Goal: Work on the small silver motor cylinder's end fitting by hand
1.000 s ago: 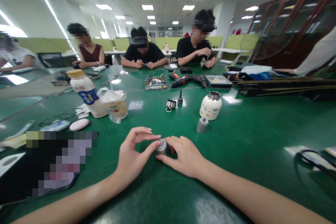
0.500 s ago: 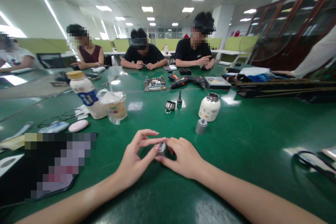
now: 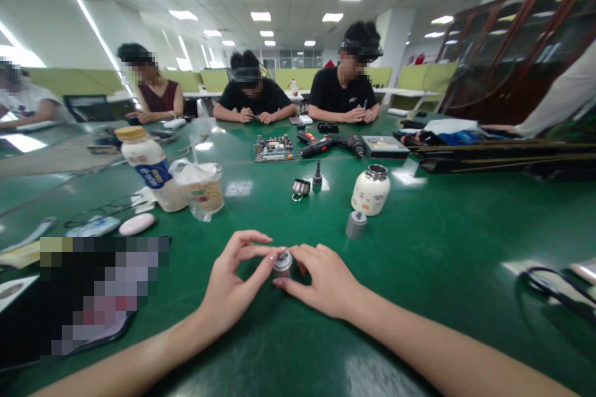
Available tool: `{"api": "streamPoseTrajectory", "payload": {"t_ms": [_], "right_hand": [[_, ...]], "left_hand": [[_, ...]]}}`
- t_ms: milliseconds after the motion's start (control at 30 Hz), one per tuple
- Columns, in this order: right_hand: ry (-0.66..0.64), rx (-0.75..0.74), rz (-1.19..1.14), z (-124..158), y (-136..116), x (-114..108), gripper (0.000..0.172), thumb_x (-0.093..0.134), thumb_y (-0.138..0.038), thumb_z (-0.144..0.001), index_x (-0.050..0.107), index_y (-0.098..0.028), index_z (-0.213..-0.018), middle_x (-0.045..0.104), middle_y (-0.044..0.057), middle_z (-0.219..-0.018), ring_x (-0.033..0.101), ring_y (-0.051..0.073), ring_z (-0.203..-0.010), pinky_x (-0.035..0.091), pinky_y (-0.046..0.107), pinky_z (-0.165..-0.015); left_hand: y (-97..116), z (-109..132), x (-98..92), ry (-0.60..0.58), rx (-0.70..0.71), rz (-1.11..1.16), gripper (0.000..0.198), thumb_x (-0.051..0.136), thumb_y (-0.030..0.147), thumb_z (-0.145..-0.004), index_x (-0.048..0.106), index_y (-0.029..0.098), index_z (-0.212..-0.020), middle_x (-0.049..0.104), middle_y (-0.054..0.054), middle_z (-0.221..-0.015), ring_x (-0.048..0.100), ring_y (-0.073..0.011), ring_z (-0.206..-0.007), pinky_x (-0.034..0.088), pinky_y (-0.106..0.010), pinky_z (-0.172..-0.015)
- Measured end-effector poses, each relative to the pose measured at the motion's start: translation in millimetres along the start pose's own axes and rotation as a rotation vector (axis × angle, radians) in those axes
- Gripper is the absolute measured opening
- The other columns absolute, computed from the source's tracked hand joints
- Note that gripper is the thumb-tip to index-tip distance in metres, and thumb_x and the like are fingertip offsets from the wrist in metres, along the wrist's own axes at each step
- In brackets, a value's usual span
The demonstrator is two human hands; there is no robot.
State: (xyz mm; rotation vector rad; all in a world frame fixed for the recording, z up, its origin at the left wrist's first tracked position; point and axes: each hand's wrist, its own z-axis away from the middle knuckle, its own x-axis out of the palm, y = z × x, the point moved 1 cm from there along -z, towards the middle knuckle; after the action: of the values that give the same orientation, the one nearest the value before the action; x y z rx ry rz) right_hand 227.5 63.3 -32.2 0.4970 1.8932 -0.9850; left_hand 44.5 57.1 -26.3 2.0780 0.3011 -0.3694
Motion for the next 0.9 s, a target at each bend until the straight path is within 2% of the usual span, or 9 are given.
{"api": "streamPoseTrajectory", "payload": {"t_ms": [167,333,433,567,667,800,900], "right_hand": [[0.002,-0.015,-0.002,0.0,0.3,0.0,0.025,0.057,-0.046,-0.093,0.057,-0.02,-0.093,0.06,-0.001,-0.077,0.055,0.016,-0.069,0.036,0.029,-0.066],[0.017,0.0,0.004,-0.4,0.0,-0.1,0.028,0.058,-0.048,-0.092,0.056,-0.02,-0.09,0.059,-0.002,-0.075,0.054,0.016,-0.067,0.036,0.029,-0.065],[0.013,0.007,0.005,-0.5,-1.2,-1.1,0.028,0.058,-0.049,-0.091,0.057,-0.02,-0.092,0.06,-0.002,-0.076,0.054,0.016,-0.068,0.036,0.029,-0.065],[0.012,0.008,0.0,-0.6,-2.6,-2.6,0.026,0.059,-0.047,-0.091,0.058,-0.021,-0.094,0.061,-0.002,-0.077,0.055,0.016,-0.068,0.036,0.029,-0.065],[0.02,0.007,0.002,-0.5,-2.8,-2.9,0.026,0.06,-0.047,-0.091,0.059,-0.021,-0.095,0.062,-0.001,-0.078,0.055,0.017,-0.069,0.037,0.029,-0.065],[0.028,0.003,0.009,0.1,-2.8,-2.3,0.027,0.06,-0.047,-0.09,0.06,-0.021,-0.096,0.062,-0.001,-0.078,0.055,0.016,-0.068,0.037,0.029,-0.064],[0.035,0.004,0.018,0.2,-2.5,-2.1,0.027,0.06,-0.047,-0.09,0.06,-0.021,-0.095,0.063,-0.001,-0.077,0.055,0.016,-0.068,0.037,0.029,-0.064]], "left_hand": [[-0.2,-2.5,4.0,0.047,-0.013,0.006,0.028,0.075,0.024,-0.079,0.057,0.024,-0.1,0.075,-0.001,-0.087,0.07,-0.0231,-0.094,0.046,-0.039,-0.093],[2.9,-9.4,2.5,0.105,0.005,-0.002,0.022,0.075,0.025,-0.079,0.059,0.023,-0.094,0.074,-0.002,-0.09,0.07,-0.0219,-0.093,0.048,-0.036,-0.09],[-4.9,-12.9,-1.9,0.152,-0.024,-0.065,0.025,0.074,0.027,-0.08,0.056,0.023,-0.096,0.075,-0.001,-0.09,0.071,-0.0226,-0.093,0.046,-0.039,-0.092],[-21.9,-15.6,-5.0,0.016,-0.117,-0.152,0.026,0.074,0.022,-0.079,0.056,0.023,-0.098,0.077,-0.003,-0.092,0.071,-0.0253,-0.096,0.047,-0.042,-0.091],[-27.9,-16.0,-5.3,-0.061,-0.128,-0.191,0.031,0.073,0.019,-0.078,0.057,0.025,-0.104,0.079,-0.002,-0.088,0.069,-0.027,-0.104,0.044,-0.046,-0.095],[-27.4,-16.4,-4.5,-0.074,-0.129,-0.211,0.035,0.075,0.019,-0.078,0.058,0.027,-0.107,0.079,-0.001,-0.088,0.066,-0.0274,-0.11,0.042,-0.049,-0.098],[-23.9,-16.6,-4.7,0.017,-0.123,-0.18,0.028,0.075,0.022,-0.08,0.058,0.025,-0.102,0.079,-0.002,-0.088,0.069,-0.0272,-0.105,0.043,-0.048,-0.097]]}}
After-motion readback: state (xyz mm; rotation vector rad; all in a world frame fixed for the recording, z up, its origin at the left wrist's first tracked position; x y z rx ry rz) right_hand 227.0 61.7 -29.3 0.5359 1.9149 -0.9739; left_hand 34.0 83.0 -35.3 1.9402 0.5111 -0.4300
